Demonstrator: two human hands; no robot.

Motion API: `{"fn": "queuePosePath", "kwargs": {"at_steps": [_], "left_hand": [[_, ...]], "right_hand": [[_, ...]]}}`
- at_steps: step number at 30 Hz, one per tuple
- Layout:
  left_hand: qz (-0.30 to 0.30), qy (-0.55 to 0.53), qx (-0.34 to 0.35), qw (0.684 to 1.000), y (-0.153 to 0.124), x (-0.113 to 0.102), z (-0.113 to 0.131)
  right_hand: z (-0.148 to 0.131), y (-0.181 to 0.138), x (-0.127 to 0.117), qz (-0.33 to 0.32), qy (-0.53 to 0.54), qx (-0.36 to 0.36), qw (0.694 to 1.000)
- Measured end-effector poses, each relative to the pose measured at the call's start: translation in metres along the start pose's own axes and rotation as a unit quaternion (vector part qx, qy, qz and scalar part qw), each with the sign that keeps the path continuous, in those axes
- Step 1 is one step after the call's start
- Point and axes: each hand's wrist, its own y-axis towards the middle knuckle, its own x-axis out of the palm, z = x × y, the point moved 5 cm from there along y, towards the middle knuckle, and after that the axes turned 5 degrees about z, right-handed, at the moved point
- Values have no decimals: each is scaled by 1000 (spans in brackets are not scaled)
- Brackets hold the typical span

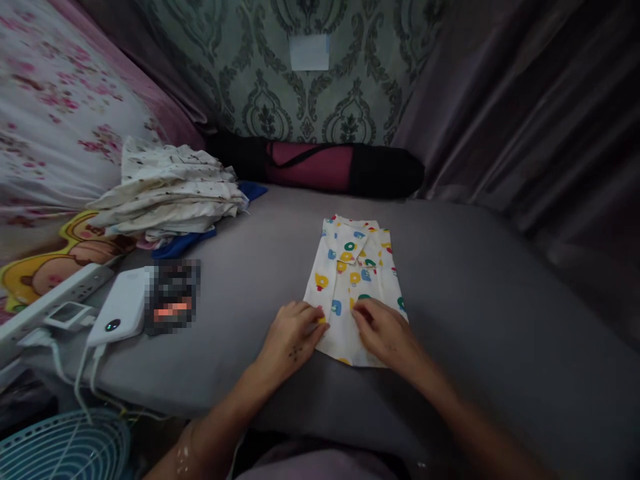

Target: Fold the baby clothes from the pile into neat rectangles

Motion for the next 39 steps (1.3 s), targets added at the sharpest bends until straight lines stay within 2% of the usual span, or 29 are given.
{"fn": "queuePosePath", "kwargs": {"at_steps": [3, 6, 9, 13, 18, 22, 24, 27, 29, 32, 34, 36, 39], "left_hand": [[-42, 33, -10, 999, 5, 10, 4], [-64, 77, -20, 995, 6, 12, 9], [-82, 139, -17, 987, 8, 12, 16], [-86, 170, -37, 981, 17, 10, 22], [-68, 124, -92, 986, 28, 5, 29], [-111, 101, -91, 985, 26, 13, 31], [-116, 89, -75, 986, 23, 16, 28], [-60, 105, -25, 992, 20, 15, 20], [-9, 131, 27, 991, 17, 16, 15], [30, 144, 106, 983, 9, 26, 9], [30, 154, 125, 980, 5, 35, 6], [15, 172, 112, 979, 2, 41, 4], [-14, 198, 82, 977, 1, 44, 4]], "right_hand": [[16, -28, -3, -41, -22, 21, 999], [9, -49, 4, -72, -39, -32, 996], [-4, -59, 10, -77, -64, -88, 991], [-13, -61, 15, -88, -76, -116, 986], [-13, -59, 9, -125, -43, -117, 984], [-13, -52, -4, -155, -11, -126, 980], [-11, -36, -11, -159, 16, -123, 979], [6, 12, -17, -111, 35, -75, 990], [28, 56, -20, -23, -20, 3, 1000], [62, 115, -15, 28, -105, 130, 985], [76, 142, -9, 25, -139, 196, 970], [82, 158, -3, 7, -155, 244, 957], [78, 167, 1, -21, -156, 270, 950]]}}
